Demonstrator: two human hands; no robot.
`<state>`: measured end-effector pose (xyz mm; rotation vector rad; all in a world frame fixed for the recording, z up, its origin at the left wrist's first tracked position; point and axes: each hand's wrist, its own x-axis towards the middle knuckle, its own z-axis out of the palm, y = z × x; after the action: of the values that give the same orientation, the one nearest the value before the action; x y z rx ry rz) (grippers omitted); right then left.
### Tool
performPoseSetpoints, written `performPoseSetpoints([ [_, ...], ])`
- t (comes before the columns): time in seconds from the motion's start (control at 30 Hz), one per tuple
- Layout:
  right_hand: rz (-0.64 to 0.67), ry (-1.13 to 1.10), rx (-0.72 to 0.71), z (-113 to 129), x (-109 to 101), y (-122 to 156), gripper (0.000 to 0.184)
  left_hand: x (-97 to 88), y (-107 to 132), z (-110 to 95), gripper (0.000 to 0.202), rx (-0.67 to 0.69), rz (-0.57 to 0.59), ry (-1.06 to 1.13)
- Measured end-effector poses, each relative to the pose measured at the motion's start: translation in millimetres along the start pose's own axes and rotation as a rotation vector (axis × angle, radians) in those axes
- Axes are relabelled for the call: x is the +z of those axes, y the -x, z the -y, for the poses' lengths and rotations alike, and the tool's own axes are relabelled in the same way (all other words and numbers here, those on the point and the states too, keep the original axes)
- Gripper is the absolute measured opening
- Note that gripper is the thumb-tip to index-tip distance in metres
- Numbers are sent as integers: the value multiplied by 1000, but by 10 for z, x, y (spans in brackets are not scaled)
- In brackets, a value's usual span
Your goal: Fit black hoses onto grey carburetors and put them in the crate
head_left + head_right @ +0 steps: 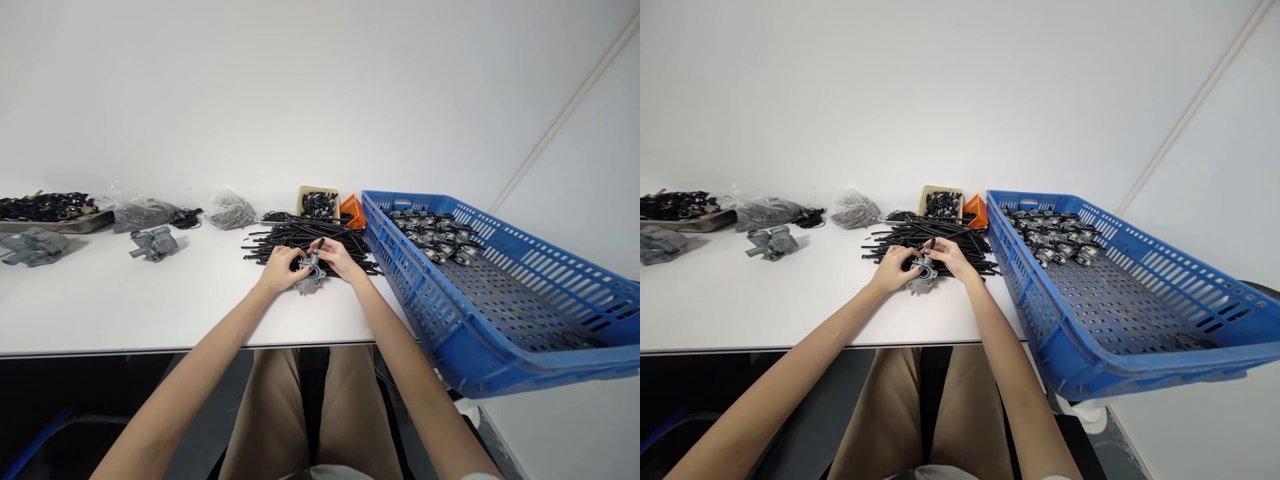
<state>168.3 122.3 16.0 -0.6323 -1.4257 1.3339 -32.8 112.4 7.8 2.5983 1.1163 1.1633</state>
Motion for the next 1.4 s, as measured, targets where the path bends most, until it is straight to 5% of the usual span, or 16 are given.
performPoseSetpoints([
  [1.4, 81, 32, -27, 40, -44, -1, 45, 3, 1, 21, 29, -12, 13, -15],
])
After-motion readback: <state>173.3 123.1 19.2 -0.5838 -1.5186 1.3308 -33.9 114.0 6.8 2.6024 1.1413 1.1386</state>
